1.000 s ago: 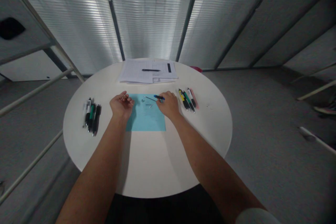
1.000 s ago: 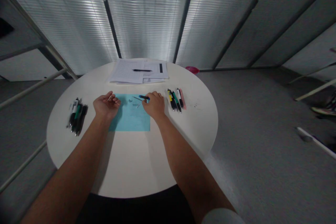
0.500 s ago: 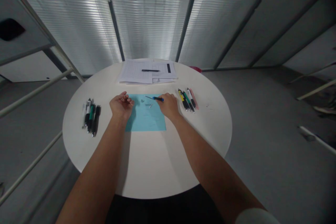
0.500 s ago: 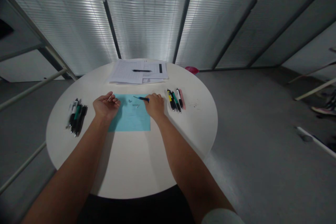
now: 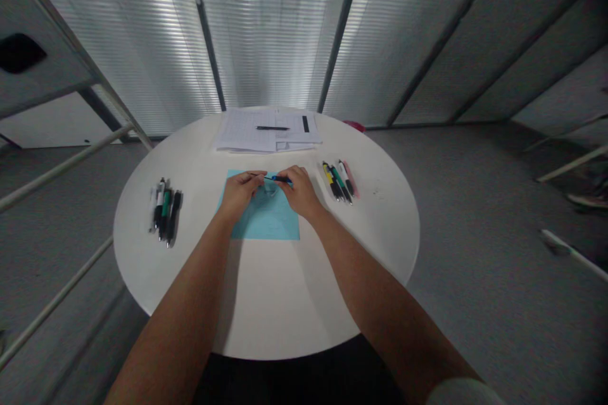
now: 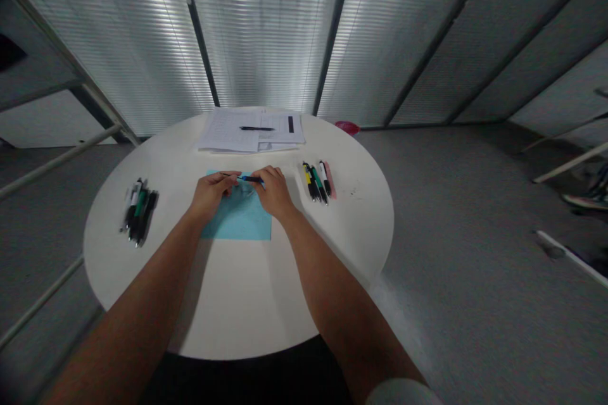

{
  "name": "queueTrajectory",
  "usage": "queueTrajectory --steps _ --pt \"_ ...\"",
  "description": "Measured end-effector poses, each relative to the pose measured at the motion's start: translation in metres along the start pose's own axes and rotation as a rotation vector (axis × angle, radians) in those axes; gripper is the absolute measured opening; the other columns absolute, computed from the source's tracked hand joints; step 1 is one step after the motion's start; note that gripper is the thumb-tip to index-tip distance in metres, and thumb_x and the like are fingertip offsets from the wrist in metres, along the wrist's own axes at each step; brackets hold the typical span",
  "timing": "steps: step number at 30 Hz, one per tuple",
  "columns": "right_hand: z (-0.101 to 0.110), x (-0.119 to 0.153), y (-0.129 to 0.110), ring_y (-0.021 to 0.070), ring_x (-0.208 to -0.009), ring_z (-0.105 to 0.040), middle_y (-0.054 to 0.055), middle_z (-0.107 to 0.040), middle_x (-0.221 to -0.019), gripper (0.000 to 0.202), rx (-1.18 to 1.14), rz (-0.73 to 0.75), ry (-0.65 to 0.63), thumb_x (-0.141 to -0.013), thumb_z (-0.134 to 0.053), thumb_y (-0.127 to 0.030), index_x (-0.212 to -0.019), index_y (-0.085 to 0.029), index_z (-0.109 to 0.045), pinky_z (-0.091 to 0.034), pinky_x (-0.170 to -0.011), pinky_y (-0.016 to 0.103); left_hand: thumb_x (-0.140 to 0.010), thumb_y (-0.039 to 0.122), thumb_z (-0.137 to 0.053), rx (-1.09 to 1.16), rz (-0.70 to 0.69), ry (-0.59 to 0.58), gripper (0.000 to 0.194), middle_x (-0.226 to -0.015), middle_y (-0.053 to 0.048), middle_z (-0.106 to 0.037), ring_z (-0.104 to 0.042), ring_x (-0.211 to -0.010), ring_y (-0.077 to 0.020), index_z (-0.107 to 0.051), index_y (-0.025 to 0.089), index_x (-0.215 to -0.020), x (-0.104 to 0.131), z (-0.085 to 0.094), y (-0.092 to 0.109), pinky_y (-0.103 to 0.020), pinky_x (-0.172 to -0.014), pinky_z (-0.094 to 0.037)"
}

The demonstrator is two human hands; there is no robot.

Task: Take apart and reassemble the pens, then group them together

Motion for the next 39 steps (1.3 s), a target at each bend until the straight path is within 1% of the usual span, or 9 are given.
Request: queueTrajectory --steps 4,6,9,12,16,20,24,33,39 --pt "0.001 0.001 0.002 0.0208 -0.095 -0.055 0.005 -0.066 -0.095 0.01 -0.037 -0.014 0.046 -0.088 -0.059 -0.029 -0.092 -0.021 -0.064 -0.04 -0.089 0.036 -0.07 0.031 -0.075 -0.06 -0.058 -0.008 0.02 -0.072 -0.009 -0.067 -0.046 -0.051 -0.01 -0.07 0.013 -0.061 -0.003 0.002 -0.001 -0.027 -0.048 -0.034" --pt "0.004 0.002 0.002 0.0214 -0.096 -0.056 0.004 -0.067 -0.098 0.016 -0.032 -0.081 0.071 -0.087 -0.06 -0.034 -0.098 -0.023 -0.063 -0.039 -0.089 0.037 -0.072 0.034 -0.074 0.012 -0.057 0.023 0.022 -0.078 -0.009 -0.067 -0.048 -0.053 -0.0093 -0.07 0.014 -0.065 -0.005 0.005 -0.004 -0.026 -0.049 -0.036" --pt "0.008 0.004 0.001 0.0229 -0.101 -0.055 0.003 -0.067 -0.105 0.025 0.017 -0.174 0.076 -0.089 -0.058 -0.043 -0.107 -0.027 -0.064 -0.036 -0.09 0.038 -0.072 0.037 -0.073 0.172 -0.005 0.073 0.023 -0.08 -0.006 -0.065 -0.05 -0.054 -0.0082 -0.071 0.015 -0.078 -0.008 0.009 -0.007 -0.024 -0.05 -0.039" --pt "0.009 0.004 0.0 0.0235 -0.104 -0.054 0.002 -0.067 -0.108 0.029 0.068 -0.209 0.056 -0.091 -0.053 -0.046 -0.112 -0.031 -0.065 -0.033 -0.089 0.038 -0.071 0.037 -0.074 0.292 0.034 0.113 0.026 -0.081 -0.004 -0.063 -0.051 -0.055 -0.0081 -0.069 0.015 -0.083 -0.007 0.012 -0.005 -0.024 -0.05 -0.041" --pt "0.008 0.004 0.004 0.0228 -0.102 -0.054 0.003 -0.068 -0.106 0.031 0.109 -0.232 0.053 -0.093 -0.049 -0.048 -0.113 -0.032 -0.067 -0.032 -0.085 0.036 -0.07 0.037 -0.074 0.352 0.061 0.132 0.028 -0.084 -0.003 -0.063 -0.052 -0.056 -0.0082 -0.065 0.016 -0.086 -0.007 0.014 -0.003 -0.024 -0.049 -0.043" --pt "0.007 0.003 0.005 0.0225 -0.099 -0.054 0.002 -0.069 -0.101 0.032 0.126 -0.213 0.025 -0.093 -0.049 -0.051 -0.113 -0.035 -0.068 -0.031 -0.082 0.035 -0.071 0.037 -0.073 0.344 0.071 0.134 0.028 -0.086 -0.003 -0.063 -0.051 -0.056 -0.0079 -0.064 0.016 -0.087 -0.008 0.014 -0.004 -0.024 -0.048 -0.043" --pt "0.006 0.004 0.004 0.0226 -0.1 -0.054 0.001 -0.069 -0.101 0.031 0.132 -0.189 0.006 -0.093 -0.05 -0.051 -0.113 -0.037 -0.068 -0.03 -0.083 0.035 -0.071 0.038 -0.072 0.296 0.065 0.132 0.028 -0.085 -0.003 -0.062 -0.051 -0.055 -0.0075 -0.064 0.015 -0.086 -0.008 0.012 -0.004 -0.023 -0.048 -0.043" --pt "0.005 0.003 0.001 0.0222 -0.098 -0.055 0.001 -0.07 -0.103 0.031 0.142 -0.164 -0.029 -0.093 -0.05 -0.049 -0.115 -0.036 -0.067 -0.031 -0.084 0.035 -0.072 0.041 -0.071 0.188 0.023 0.091 0.029 -0.086 -0.006 -0.064 -0.051 -0.053 -0.0072 -0.066 0.015 -0.084 -0.007 0.01 -0.007 -0.023 -0.048 -0.043" --pt "0.006 0.003 0.001 0.0217 -0.099 -0.056 0.001 -0.07 -0.105 0.031 0.137 -0.168 -0.04 -0.094 -0.048 -0.049 -0.116 -0.036 -0.067 -0.032 -0.084 0.035 -0.071 0.039 -0.072 0.245 0.051 0.161 0.029 -0.085 -0.003 -0.063 -0.051 -0.054 -0.0069 -0.065 0.016 -0.086 -0.007 0.013 -0.004 -0.022 -0.047 -0.042"
Point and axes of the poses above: each hand's wrist, its own x-axis away from the middle knuckle, its own z-axis out of the back of the hand, y = z × x, the point moved 4 cm from there along -x, towards the middle knuckle
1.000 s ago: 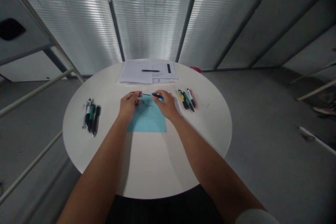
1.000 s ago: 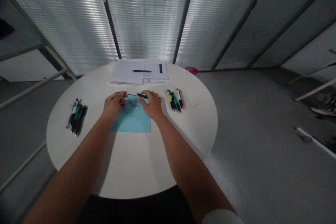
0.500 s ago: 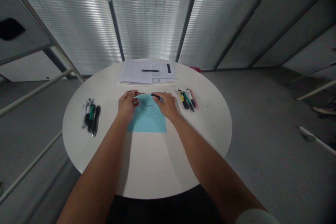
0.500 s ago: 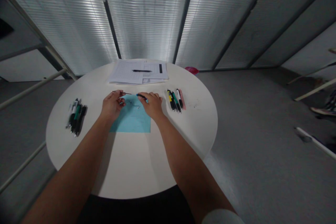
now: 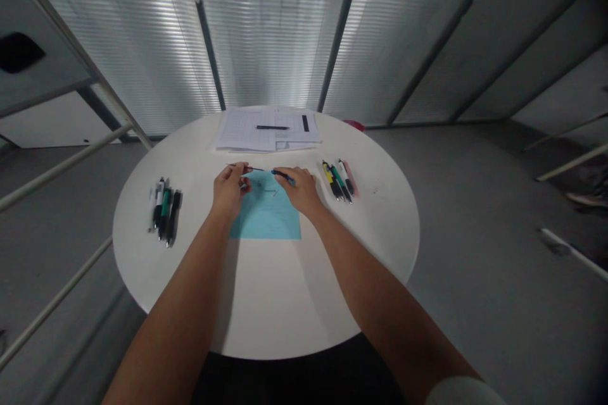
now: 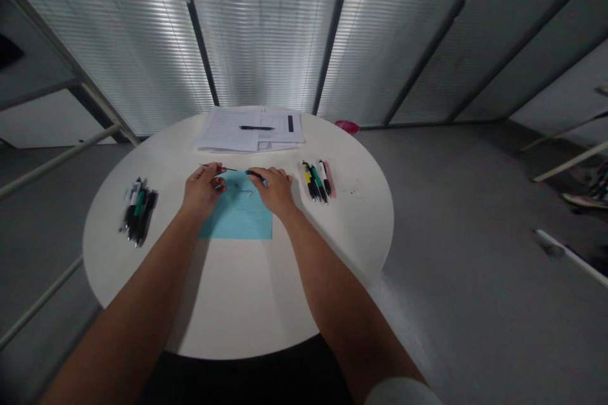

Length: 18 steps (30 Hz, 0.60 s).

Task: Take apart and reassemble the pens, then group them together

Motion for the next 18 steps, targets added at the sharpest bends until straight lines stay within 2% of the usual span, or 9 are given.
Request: queueTrajectory --steps 15,18 --pt "-0.0017 0.0004 -0.0006 0.0204 -0.096 -0.058 0.003 -0.068 -0.099 0.035 -0.013 0.032 -0.058 -0.095 -0.047 -0.047 -0.124 -0.037 -0.062 -0.034 -0.083 0.034 -0.072 0.042 -0.072 -0.145 -0.052 -0.068 0.029 -0.087 -0.007 -0.066 -0.051 -0.05 -0.0062 -0.069 0.015 -0.083 0.0006 -0.0045 -0.004 -0.023 -0.047 -0.042" --pt "-0.004 -0.0006 0.0011 0.0203 -0.098 -0.059 0.003 -0.069 -0.103 0.034 -0.04 0.034 -0.061 -0.095 -0.047 -0.046 -0.123 -0.035 -0.063 -0.037 -0.086 0.035 -0.071 0.04 -0.075 -0.223 -0.063 -0.114 0.026 -0.077 -0.007 -0.065 -0.049 -0.047 -0.0073 -0.07 0.015 -0.077 0.0036 -0.008 -0.0024 -0.024 -0.046 -0.039"
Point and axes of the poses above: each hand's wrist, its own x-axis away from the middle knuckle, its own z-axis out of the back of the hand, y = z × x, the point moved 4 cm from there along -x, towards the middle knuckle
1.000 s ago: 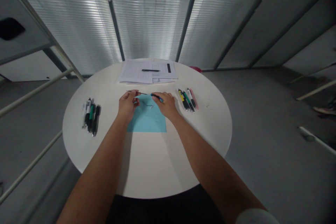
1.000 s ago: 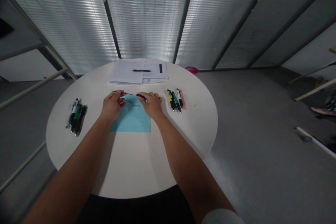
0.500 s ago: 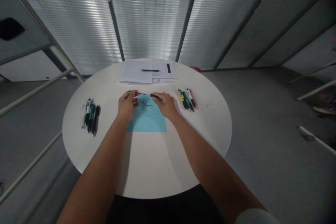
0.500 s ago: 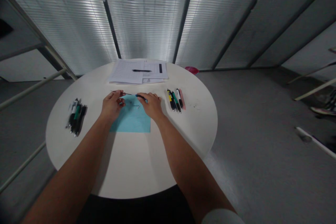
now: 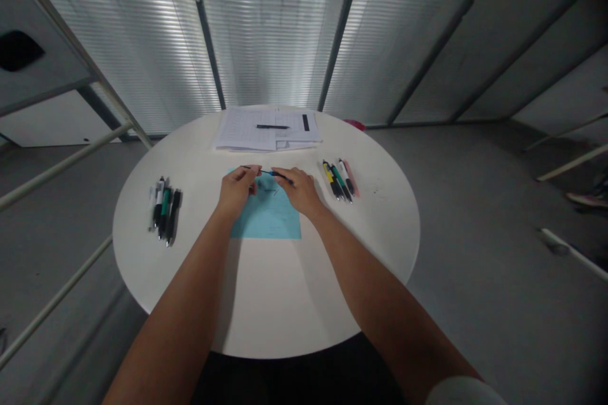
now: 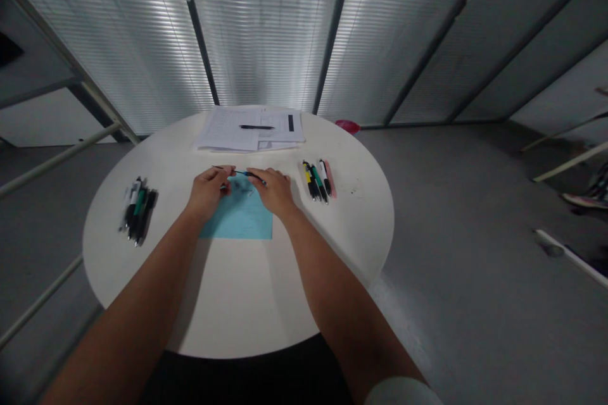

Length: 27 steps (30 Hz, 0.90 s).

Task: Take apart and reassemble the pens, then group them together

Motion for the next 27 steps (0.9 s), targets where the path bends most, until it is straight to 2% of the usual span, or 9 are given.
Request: queueTrajectory --steps 3,5,10,16,24,27 --pt "-0.002 -0.002 0.003 0.0199 -0.105 -0.059 0.004 -0.068 -0.113 0.034 -0.095 0.009 0.041 -0.095 -0.046 -0.044 -0.12 -0.03 -0.064 -0.04 -0.091 0.035 -0.069 0.034 -0.077 -0.068 -0.016 -0.052 0.023 -0.059 -0.003 -0.059 -0.047 -0.046 -0.0092 -0.073 0.015 -0.08 0.003 -0.003 0.004 -0.024 -0.046 -0.037" --pt "-0.002 -0.003 0.006 0.0194 -0.107 -0.059 0.004 -0.067 -0.115 0.034 -0.173 0.007 0.098 -0.096 -0.044 -0.044 -0.117 -0.027 -0.064 -0.042 -0.092 0.034 -0.068 0.031 -0.077 -0.086 -0.016 -0.07 0.023 -0.055 -0.001 -0.056 -0.047 -0.046 -0.0101 -0.074 0.016 -0.085 0.004 -0.003 0.006 -0.024 -0.046 -0.036" --pt "0.001 -0.004 0.006 0.0172 -0.096 -0.062 0.005 -0.068 -0.105 0.037 -0.308 0.008 0.181 -0.097 -0.038 -0.047 -0.112 -0.022 -0.061 -0.045 -0.086 0.03 -0.069 0.027 -0.072 -0.053 -0.01 -0.072 0.018 -0.053 -0.001 -0.054 -0.048 -0.046 -0.0112 -0.073 0.016 -0.084 0.003 -0.001 0.003 -0.025 -0.047 -0.036" --pt "0.008 0.0 0.003 0.0162 -0.082 -0.061 0.002 -0.065 -0.087 0.041 -0.311 -0.059 0.208 -0.097 -0.033 -0.05 -0.111 -0.022 -0.059 -0.045 -0.076 0.028 -0.067 0.024 -0.072 0.023 -0.01 -0.093 0.018 -0.055 -0.003 -0.056 -0.05 -0.05 -0.0119 -0.073 0.015 -0.084 -0.001 0.001 -0.005 -0.026 -0.048 -0.037" --pt "0.019 0.006 0.001 0.0143 -0.072 -0.057 0.001 -0.059 -0.076 0.048 -0.356 -0.093 0.348 -0.099 -0.02 -0.053 -0.112 -0.022 -0.054 -0.044 -0.07 0.026 -0.067 0.022 -0.071 0.053 0.009 -0.096 0.018 -0.061 -0.005 -0.059 -0.05 -0.051 -0.0115 -0.074 0.015 -0.083 -0.002 0.001 -0.007 -0.026 -0.049 -0.037" --pt "0.019 0.006 0.001 0.014 -0.07 -0.057 0.001 -0.058 -0.073 0.047 -0.353 -0.1 0.36 -0.099 -0.02 -0.053 -0.111 -0.022 -0.054 -0.043 -0.068 0.026 -0.067 0.021 -0.07 0.053 0.006 -0.097 0.018 -0.062 -0.005 -0.059 -0.05 -0.051 -0.0117 -0.074 0.015 -0.083 -0.001 0.001 -0.006 -0.027 -0.049 -0.037"
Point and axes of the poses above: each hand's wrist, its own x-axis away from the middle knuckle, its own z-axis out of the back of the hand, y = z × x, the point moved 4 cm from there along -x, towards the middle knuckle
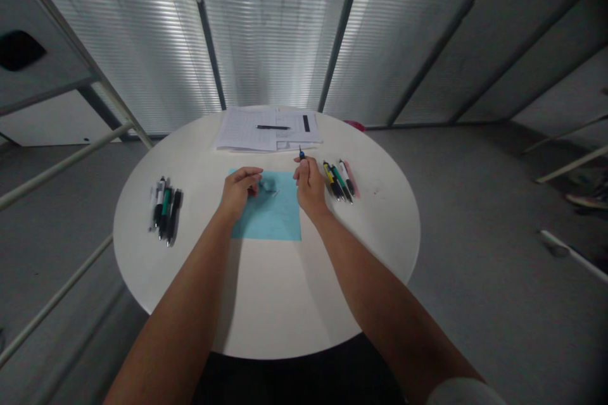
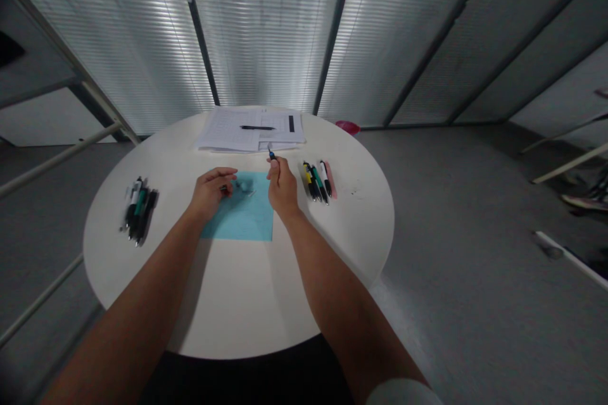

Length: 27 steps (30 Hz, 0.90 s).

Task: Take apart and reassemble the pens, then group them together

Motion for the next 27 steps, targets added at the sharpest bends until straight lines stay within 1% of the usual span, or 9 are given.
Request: queueTrajectory --steps 6,11,14,19,24,27 --pt "-0.0003 -0.0007 0.001 0.0133 -0.066 -0.055 0.0 -0.056 -0.071 0.045 -0.022 0.003 0.018 -0.099 -0.021 -0.052 -0.109 -0.022 -0.053 -0.043 -0.065 0.026 -0.066 0.021 -0.07 0.002 0.004 0.006 0.017 -0.061 -0.005 -0.058 -0.049 -0.052 -0.0119 -0.074 0.016 -0.082 -0.0001 0.0006 -0.0005 -0.026 -0.048 -0.037" --pt "0.0022 -0.0017 0.0035 0.0126 -0.059 -0.053 -0.002 -0.052 -0.064 0.045 -0.087 -0.016 0.118 -0.099 -0.019 -0.052 -0.104 -0.022 -0.051 -0.043 -0.062 0.026 -0.064 0.021 -0.07 0.015 0.016 0.011 0.018 -0.059 -0.004 -0.057 -0.049 -0.051 -0.0121 -0.073 0.015 -0.081 -0.0009 0.0013 -0.0022 -0.026 -0.047 -0.037" --pt "0.0025 -0.0018 0.004 0.012 -0.056 -0.052 -0.003 -0.051 -0.062 0.043 -0.103 -0.028 0.151 -0.099 -0.019 -0.053 -0.102 -0.022 -0.049 -0.042 -0.059 0.026 -0.065 0.021 -0.069 0.014 0.018 0.012 0.018 -0.06 -0.005 -0.058 -0.049 -0.051 -0.0121 -0.073 0.015 -0.082 -0.0017 0.0014 -0.003 -0.026 -0.047 -0.037" --pt "0.0018 -0.0023 0.0044 0.011 -0.05 -0.049 -0.004 -0.052 -0.061 0.042 -0.137 -0.035 0.156 -0.099 -0.019 -0.053 -0.105 -0.023 -0.046 -0.04 -0.054 0.025 -0.066 0.021 -0.069 0.0 0.003 0.01 0.017 -0.058 -0.004 -0.056 -0.049 -0.051 -0.0123 -0.073 0.016 -0.081 -0.0027 0.002 -0.0039 -0.026 -0.048 -0.037" --pt "0.002 -0.0025 0.0034 0.0116 -0.056 -0.052 -0.003 -0.052 -0.063 0.042 -0.066 -0.019 0.141 -0.099 -0.018 -0.052 -0.106 -0.022 -0.047 -0.042 -0.059 0.025 -0.066 0.022 -0.07 -0.008 0.009 0.011 0.017 -0.058 -0.004 -0.057 -0.049 -0.051 -0.0122 -0.073 0.016 -0.081 -0.0011 0.0015 -0.002 -0.026 -0.048 -0.037" --pt "0.0026 -0.0018 0.0019 0.0121 -0.057 -0.053 -0.003 -0.052 -0.063 0.041 -0.061 -0.007 0.138 -0.099 -0.02 -0.051 -0.105 -0.022 -0.048 -0.043 -0.061 0.026 -0.065 0.021 -0.07 -0.011 0.011 0.009 0.017 -0.059 -0.004 -0.058 -0.049 -0.051 -0.0121 -0.073 0.016 -0.081 -0.0008 0.0011 -0.0012 -0.026 -0.048 -0.038"
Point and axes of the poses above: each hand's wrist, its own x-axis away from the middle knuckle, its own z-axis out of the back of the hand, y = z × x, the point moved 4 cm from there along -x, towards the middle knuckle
